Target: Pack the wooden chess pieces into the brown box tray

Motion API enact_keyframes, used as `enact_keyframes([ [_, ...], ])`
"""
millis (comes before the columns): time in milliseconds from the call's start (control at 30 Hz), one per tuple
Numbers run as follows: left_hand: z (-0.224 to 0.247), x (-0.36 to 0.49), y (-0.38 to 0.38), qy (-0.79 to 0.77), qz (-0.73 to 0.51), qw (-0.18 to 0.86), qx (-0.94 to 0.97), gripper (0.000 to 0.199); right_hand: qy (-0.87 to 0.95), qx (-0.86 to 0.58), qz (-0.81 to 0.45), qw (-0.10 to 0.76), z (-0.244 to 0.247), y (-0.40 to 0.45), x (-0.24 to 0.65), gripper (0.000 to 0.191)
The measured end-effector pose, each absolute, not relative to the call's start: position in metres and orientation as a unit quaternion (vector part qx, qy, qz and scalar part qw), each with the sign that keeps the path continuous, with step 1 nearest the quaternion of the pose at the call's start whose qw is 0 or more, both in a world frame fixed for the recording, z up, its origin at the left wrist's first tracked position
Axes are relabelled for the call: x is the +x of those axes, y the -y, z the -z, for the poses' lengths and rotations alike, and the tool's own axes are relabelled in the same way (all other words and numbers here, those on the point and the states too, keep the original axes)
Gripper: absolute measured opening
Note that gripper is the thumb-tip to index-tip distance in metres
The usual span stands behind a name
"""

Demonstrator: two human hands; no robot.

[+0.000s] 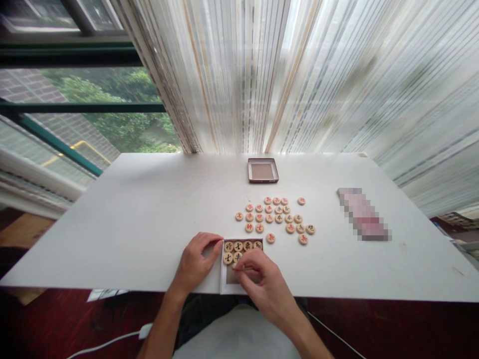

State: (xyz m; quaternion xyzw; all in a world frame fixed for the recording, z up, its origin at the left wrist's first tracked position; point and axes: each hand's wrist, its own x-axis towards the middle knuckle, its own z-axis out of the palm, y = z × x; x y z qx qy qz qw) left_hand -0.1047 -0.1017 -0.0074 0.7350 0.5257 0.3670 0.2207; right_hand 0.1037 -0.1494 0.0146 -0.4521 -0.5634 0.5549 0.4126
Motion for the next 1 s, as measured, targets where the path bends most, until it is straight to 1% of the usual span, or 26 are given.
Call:
enact_keyframes([
  [233, 0.006, -0.104, 0.102, -0.525, -0.372, 0.211, 0.736, 0.012, 0.560, -0.459, -0.553, 0.413, -0.017, 0.150, 0.103, 0.007],
  [467, 0.006, -0.104, 0.101, -0.525, -0.374, 0.211, 0.735, 0.011, 0.529, -0.461, -0.588, 0.402, -0.018, 0.150, 0.099, 0.010],
  [633, 0.007, -0.104, 0.102, -0.524, -0.374, 0.213, 0.735, 0.009, 0.525, -0.460, -0.594, 0.400, -0.016, 0.150, 0.097, 0.016],
  [833, 0.009, -0.105, 0.102, -0.523, -0.376, 0.212, 0.735, 0.007, 0.527, -0.478, -0.595, 0.373, -0.015, 0.151, 0.096, 0.024],
  [1000, 0.009, -0.105, 0.102, -0.522, -0.378, 0.215, 0.734, 0.007, 0.568, -0.489, -0.570, 0.336, -0.018, 0.151, 0.094, 0.022],
])
